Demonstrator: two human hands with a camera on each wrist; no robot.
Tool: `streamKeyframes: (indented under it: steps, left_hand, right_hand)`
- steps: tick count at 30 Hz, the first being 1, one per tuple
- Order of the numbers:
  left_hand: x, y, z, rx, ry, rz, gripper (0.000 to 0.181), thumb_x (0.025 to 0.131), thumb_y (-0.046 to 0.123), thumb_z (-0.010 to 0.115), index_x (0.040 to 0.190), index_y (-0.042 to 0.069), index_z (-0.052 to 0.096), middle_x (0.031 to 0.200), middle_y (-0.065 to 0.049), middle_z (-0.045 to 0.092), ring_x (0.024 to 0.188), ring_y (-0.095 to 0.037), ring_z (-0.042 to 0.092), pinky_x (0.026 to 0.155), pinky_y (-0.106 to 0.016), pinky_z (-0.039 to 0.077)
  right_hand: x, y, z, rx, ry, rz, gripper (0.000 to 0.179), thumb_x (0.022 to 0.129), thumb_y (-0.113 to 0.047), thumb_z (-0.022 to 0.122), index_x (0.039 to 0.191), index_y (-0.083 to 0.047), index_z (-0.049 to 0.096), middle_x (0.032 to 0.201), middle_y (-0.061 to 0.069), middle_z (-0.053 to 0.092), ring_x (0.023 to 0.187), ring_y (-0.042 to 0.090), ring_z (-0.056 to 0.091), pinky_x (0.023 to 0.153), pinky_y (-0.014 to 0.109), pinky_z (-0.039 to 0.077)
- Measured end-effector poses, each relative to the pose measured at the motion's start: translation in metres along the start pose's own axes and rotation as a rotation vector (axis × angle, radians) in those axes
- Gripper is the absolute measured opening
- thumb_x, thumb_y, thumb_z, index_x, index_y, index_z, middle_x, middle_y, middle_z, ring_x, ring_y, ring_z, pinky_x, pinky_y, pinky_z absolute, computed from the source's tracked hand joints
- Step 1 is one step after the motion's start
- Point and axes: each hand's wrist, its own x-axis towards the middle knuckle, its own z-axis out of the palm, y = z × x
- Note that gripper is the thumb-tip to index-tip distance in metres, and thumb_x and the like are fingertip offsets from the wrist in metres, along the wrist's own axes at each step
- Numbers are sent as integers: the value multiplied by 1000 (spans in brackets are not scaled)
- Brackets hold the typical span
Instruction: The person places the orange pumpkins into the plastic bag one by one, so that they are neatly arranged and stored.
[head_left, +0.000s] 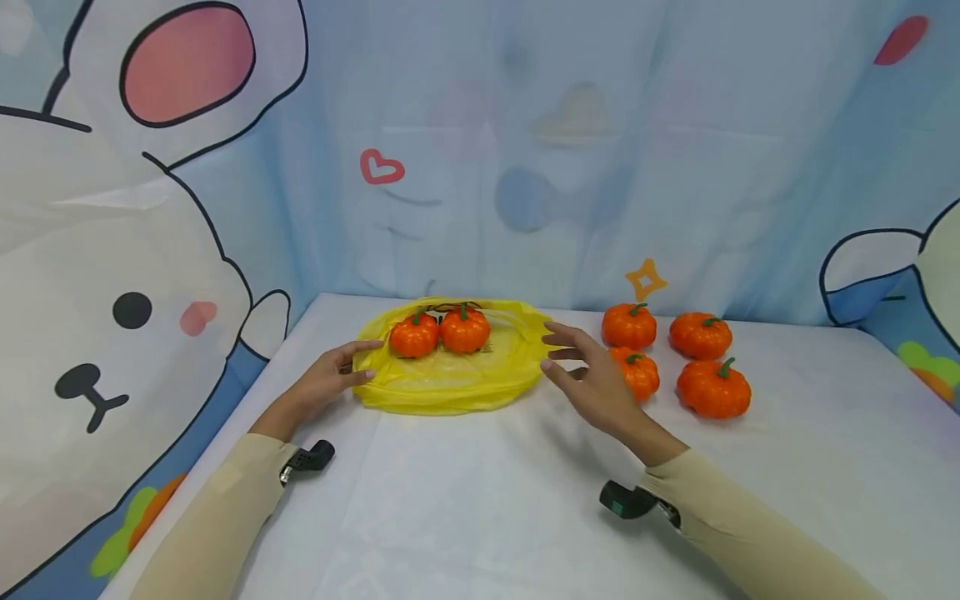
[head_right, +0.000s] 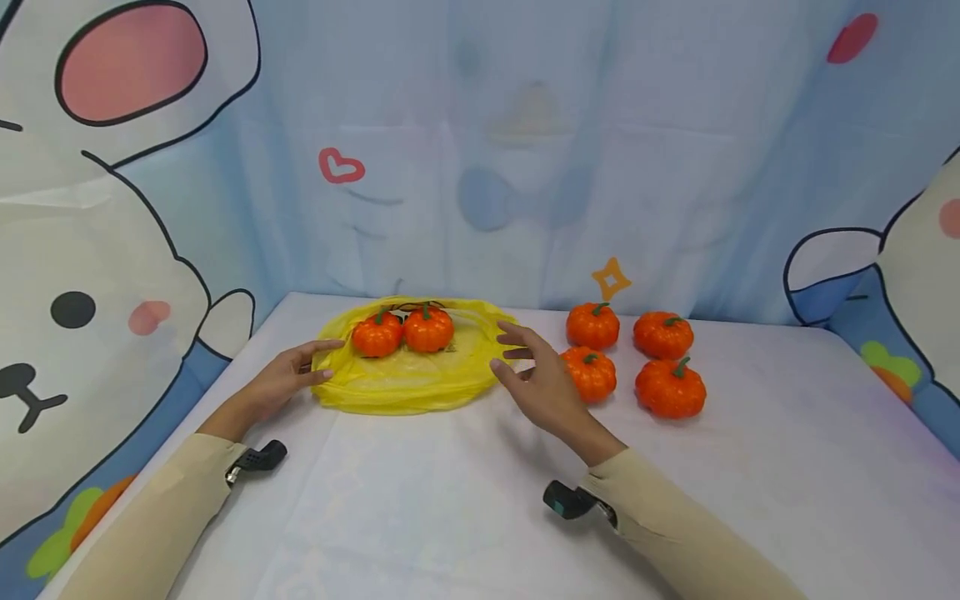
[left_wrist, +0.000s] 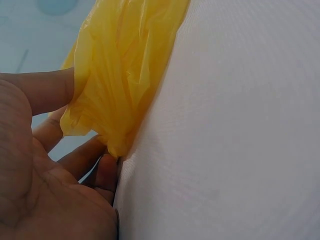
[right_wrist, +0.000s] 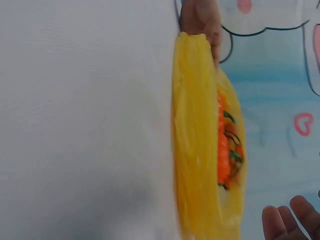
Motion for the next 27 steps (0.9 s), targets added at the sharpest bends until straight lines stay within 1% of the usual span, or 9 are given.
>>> streamKeyframes:
  steps: [3, 6, 8, 10, 12, 15, 18, 21, 27]
  left_hand:
    - [-1, 1, -2, 17, -2, 11, 54, 96, 16, 62, 148, 18, 45, 162, -14, 26, 147, -37, 24, 121, -57, 19]
    - [-2, 1, -3, 28, -6, 23, 55, 96, 16, 62, 148, 16, 45, 162, -15, 26, 147, -38, 24, 121, -58, 19]
    - [-3, 2, -2, 25, -12, 26, 55, 96, 16, 62, 148, 15, 44, 162, -16, 25, 148, -39, 23, 120, -59, 18]
    - [-3, 2, -1, 26, -19, 26, 56, 96, 17, 62, 149, 15, 43, 162, -17, 24, 147, -40, 24, 120, -59, 19]
    - [-4, 3, 1, 33, -22, 27, 56, 97, 17, 62, 149, 15, 43, 162, -18, 23, 146, -40, 24, 119, -60, 20]
    - [-6, 2, 0, 35, -20, 31, 56, 97, 17, 62, 149, 15, 42, 162, -18, 23, 147, -40, 24, 119, -60, 21]
    - [-6, 2, 0, 33, -24, 43, 56, 97, 17, 62, 149, 14, 43, 162, -18, 24, 148, -40, 22, 119, -60, 19]
    - [-6, 3, 1, 35, -26, 44, 56, 97, 18, 62, 149, 14, 43, 162, -18, 24, 148, -41, 21, 119, -61, 18]
    - [-5, 4, 2, 42, -25, 27, 56, 97, 18, 62, 149, 16, 43, 162, -18, 24, 149, -41, 19, 119, -62, 17]
  right_hand:
    - [-18, 4, -31, -26, 131, -32, 46, 99, -23, 59, 142, -13, 50, 130, 10, 63, 113, 19, 60, 86, 20, 50]
    - [-25, 11, -68, -58, 358, -25, 36, 99, -20, 57, 134, -10, 59, 122, 10, 67, 102, 2, 58, 82, 9, 44]
    - [-26, 19, -96, -74, 502, 23, 33, 99, -22, 58, 131, -12, 61, 121, 11, 67, 98, -4, 54, 83, 10, 42]
    - [-26, 33, -124, -107, 556, 114, 39, 99, -28, 58, 137, -19, 57, 129, 11, 64, 105, -1, 53, 90, 13, 41]
    - [-27, 53, -152, -133, 493, 196, 50, 99, -35, 58, 146, -24, 47, 140, 14, 56, 120, 14, 51, 100, 24, 42]
    - [-32, 90, -184, -128, 212, 282, 70, 97, -40, 59, 157, -29, 23, 156, 22, 35, 138, 41, 34, 112, 57, 35]
    - [-44, 127, -205, -59, -50, 338, 80, 97, -37, 61, 159, -33, 10, 160, 27, 20, 140, 53, 21, 103, 78, 24]
    - [-56, 156, -211, -1, -172, 382, 82, 97, -33, 62, 158, -36, 8, 163, 23, 14, 141, 53, 18, 100, 80, 22]
    - [-64, 177, -199, 32, -254, 364, 84, 96, -28, 64, 160, -25, 9, 161, 27, 16, 139, 54, 23, 102, 75, 30]
